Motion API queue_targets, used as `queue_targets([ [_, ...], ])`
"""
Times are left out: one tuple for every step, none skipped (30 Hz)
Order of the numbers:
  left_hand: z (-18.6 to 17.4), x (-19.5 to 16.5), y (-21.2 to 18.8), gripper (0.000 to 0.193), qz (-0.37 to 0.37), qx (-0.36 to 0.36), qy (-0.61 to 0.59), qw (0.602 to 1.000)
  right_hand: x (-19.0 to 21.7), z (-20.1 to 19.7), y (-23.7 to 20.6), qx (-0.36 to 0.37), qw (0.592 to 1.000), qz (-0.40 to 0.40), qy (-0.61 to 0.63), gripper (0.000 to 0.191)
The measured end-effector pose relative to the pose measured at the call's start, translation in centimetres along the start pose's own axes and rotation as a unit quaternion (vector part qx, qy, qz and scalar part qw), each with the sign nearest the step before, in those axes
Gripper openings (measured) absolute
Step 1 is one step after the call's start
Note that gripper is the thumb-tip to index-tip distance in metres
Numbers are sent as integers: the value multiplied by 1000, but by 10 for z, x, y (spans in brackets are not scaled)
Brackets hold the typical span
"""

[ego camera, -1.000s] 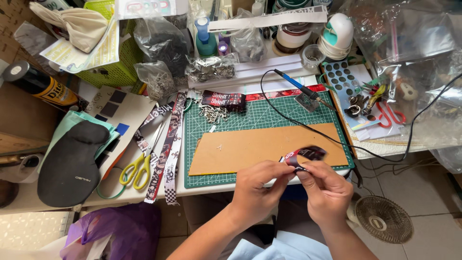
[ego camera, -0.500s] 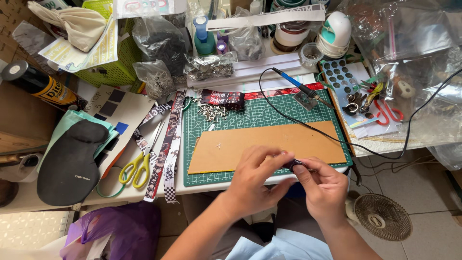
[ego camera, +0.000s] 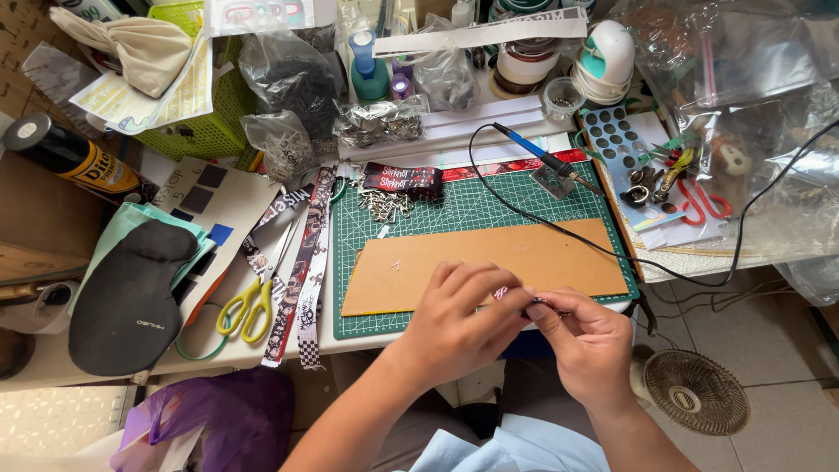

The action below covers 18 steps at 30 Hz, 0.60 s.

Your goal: The person folds printed ribbon ends, inserts metal keyring hardware, and uses a soldering iron to heat-seal the ribbon edges. They repeat the process for multiple keychains, trimming excess ribbon with scissors and attaching keyrings to each finished piece.

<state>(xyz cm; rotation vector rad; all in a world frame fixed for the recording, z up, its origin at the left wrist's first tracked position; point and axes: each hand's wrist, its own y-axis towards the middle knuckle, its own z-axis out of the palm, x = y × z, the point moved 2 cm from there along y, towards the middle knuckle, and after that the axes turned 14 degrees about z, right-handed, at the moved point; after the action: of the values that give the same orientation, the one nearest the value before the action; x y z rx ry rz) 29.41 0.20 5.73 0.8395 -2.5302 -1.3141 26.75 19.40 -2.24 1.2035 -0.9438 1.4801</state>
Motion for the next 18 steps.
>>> queue_targets([
  [1, 0, -1, 37, -9, -5, -11, 1000, -1, -1, 1, -4, 1000, 17, 11, 18],
  [3, 1, -2, 36, -17, -11, -23, 1000, -2, -2, 2, -3, 999, 31, 11, 18],
  [4, 2, -3, 36, -26, -16, -35, 999, -3, -3, 2, -2, 999, 46, 10, 19],
  [5, 4, -5, 36, -19, -7, -39, 999, -4, -4, 2, -2, 998, 62, 10, 19],
  [4, 6, -6, 37, -13, 2, -42, 999, -5, -6, 1, -2, 997, 81, 15, 20],
  [4, 9, -8, 38, -7, 12, -44, 999, -7, -7, 2, 0, 995, 100, 21, 21],
  [6, 12, -8, 42, -26, 13, -87, 996, -9, -8, 3, 2, 993, 119, 28, 22],
  [8, 14, -8, 45, -45, 15, -130, 990, -11, -8, 4, 2, 991, 131, 35, 22],
  [9, 16, -8, 49, -64, 16, -173, 983, -13, -8, 5, 2, 989, 144, 42, 22],
  [10, 18, -8, 46, -75, 28, -184, 980, -15, -8, 6, 2, 987, 155, 49, 22],
  [11, 20, -8, 43, -84, 40, -195, 976, -17, -8, 7, 8, 985, 155, 69, 22],
  [12, 22, -7, 40, -93, 52, -207, 972, -20, -8, 9, 13, 984, 156, 90, 21],
  [12, 24, -8, 39, -118, 59, -238, 962, -22, -8, 10, 18, 981, 158, 110, 21],
  [12, 26, -8, 38, -145, 67, -269, 950, -24, -9, 10, 19, 981, 160, 106, 21],
  [12, 27, -9, 37, -171, 74, -299, 936, -25, -11, 11, 20, 981, 163, 103, 21],
  [11, 27, -9, 36, -172, 57, -307, 934, -26, -12, 12, 22, 981, 165, 99, 22],
  [11, 27, -9, 35, -173, 39, -316, 932, -27, -14, 13, 25, 981, 168, 92, 22],
  [11, 27, -9, 35, -172, 20, -324, 930, -28, -15, 15, 29, 982, 169, 84, 21],
])
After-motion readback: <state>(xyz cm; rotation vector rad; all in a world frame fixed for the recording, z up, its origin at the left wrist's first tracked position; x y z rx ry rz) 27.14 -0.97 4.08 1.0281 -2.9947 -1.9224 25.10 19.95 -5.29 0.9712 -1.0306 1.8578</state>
